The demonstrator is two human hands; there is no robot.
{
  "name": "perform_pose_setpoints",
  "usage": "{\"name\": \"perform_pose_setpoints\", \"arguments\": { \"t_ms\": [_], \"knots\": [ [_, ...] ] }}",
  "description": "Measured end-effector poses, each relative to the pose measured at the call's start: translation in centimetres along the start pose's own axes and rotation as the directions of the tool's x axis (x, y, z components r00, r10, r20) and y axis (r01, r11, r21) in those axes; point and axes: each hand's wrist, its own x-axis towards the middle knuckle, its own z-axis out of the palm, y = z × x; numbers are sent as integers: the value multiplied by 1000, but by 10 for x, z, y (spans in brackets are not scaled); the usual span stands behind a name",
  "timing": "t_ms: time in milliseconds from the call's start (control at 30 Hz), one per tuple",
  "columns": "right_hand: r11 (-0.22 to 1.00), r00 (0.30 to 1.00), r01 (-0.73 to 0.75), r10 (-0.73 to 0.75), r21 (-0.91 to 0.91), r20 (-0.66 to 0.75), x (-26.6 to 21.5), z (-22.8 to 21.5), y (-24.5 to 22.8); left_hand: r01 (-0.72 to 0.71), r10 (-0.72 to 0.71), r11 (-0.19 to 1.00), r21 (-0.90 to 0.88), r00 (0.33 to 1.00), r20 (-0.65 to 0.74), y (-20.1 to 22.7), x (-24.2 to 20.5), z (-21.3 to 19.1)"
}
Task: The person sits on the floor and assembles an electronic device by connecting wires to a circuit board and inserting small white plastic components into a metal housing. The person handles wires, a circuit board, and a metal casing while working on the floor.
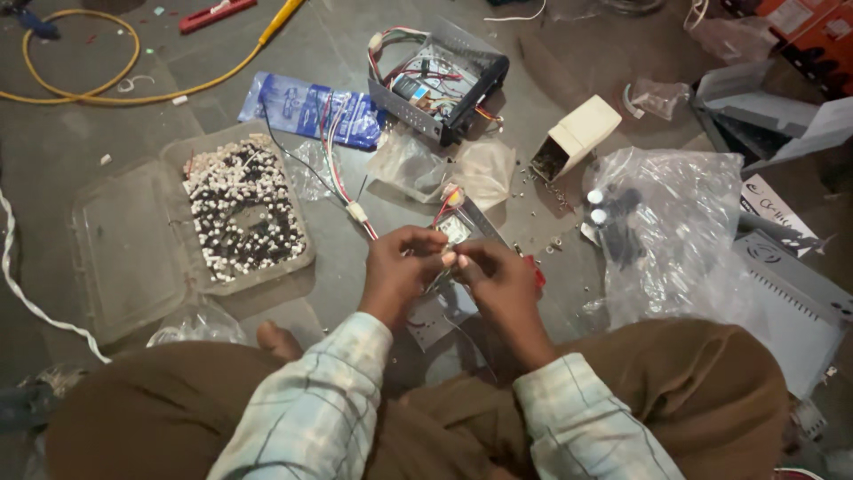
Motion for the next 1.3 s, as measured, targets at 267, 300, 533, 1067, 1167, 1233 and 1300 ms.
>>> {"name": "perform_pose_setpoints", "arguments": {
  "t_ms": [267,300,533,1067,1167,1233,1300],
  "knots": [
    [974,995,-96,97,205,3,6,-2,13,-34,36,990,134,999,-13,-8,-1,-6],
    [972,995,-99,97,213,20,7,-4,14,-57,60,994,88,998,-22,-9,3,-8],
    [956,986,-5,-44,292,158,11,-6,13,-64,52,992,111,993,109,2,31,-26],
    [989,993,-54,39,137,110,23,-12,23,-126,115,934,333,992,52,18,-1,-20],
    [997,998,-34,38,-70,55,29,-14,26,-16,5,998,56,983,185,26,-11,-18],
    [996,993,12,-22,87,114,29,-21,35,-51,39,997,62,982,185,22,-12,-11],
    [980,987,3,-35,201,156,34,-20,43,-86,66,990,116,984,167,21,-10,-11]
  ]
}}
